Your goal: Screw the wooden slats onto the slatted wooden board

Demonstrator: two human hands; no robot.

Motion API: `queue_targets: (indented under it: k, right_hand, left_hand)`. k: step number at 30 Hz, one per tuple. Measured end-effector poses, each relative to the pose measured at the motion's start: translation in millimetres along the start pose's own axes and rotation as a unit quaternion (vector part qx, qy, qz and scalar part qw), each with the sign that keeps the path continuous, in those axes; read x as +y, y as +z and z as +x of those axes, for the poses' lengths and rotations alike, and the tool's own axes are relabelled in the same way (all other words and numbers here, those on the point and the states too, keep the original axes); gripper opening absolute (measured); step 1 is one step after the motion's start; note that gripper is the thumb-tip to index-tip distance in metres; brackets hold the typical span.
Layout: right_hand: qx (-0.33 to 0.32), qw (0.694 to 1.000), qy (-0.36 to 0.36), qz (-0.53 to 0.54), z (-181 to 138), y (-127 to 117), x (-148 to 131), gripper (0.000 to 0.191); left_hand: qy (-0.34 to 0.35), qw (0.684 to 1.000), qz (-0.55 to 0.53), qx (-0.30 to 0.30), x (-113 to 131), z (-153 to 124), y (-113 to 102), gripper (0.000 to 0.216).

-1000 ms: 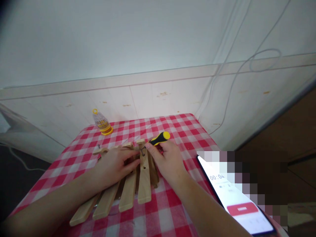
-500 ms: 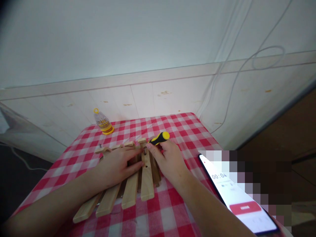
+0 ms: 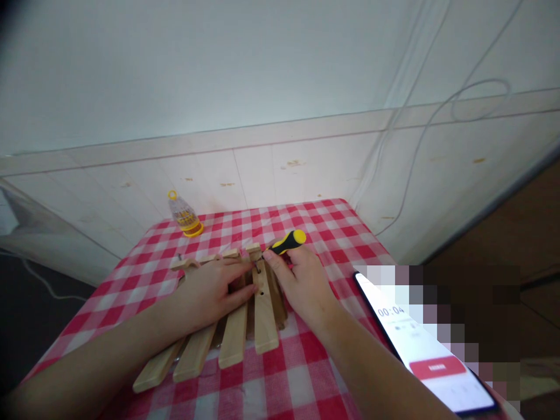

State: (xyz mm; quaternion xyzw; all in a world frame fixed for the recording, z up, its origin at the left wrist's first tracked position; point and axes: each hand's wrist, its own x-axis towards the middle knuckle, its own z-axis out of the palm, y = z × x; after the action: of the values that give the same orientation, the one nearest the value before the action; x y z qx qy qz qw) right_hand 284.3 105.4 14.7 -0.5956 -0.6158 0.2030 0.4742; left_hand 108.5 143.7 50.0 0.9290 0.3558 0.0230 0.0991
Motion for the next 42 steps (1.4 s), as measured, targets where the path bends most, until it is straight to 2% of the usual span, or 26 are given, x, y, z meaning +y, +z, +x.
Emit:
queue_targets:
  k: [13, 25, 32, 37, 42]
  right_hand:
    - [-0.040, 0.999, -0.024, 0.003, 0.4, 0.3, -1.4, 0.032]
    - [-0.017, 0.999, 0.002, -0.029, -2.3, -2.4, -0.4, 0.032]
    - [-0.027, 0.999, -0.023, -0.031, -2.2, -1.9, 0.1, 0.031]
    - [-0.034, 0.998, -0.042, -0.039, -1.1, -1.2, -1.4, 0.031]
    - [-0.045, 0.998, -0.028, -0.037, -1.5, -0.4, -3.3, 0.031]
  left_hand:
    - [-0.003, 1.000, 0.007, 0.006, -1.7, -0.2, 3.0, 0.029]
    - [0.005, 1.000, -0.005, 0.019, -4.3, -0.7, 5.9, 0.037]
    - [-0.003, 1.000, 0.004, 0.014, -2.2, -0.8, 3.6, 0.039]
    - [-0.003, 1.000, -0.010, 0.012, -2.9, 0.7, 4.2, 0.034]
    - [-0.006, 0.999, -0.052, 0.011, -4.3, 4.4, 4.5, 0.026]
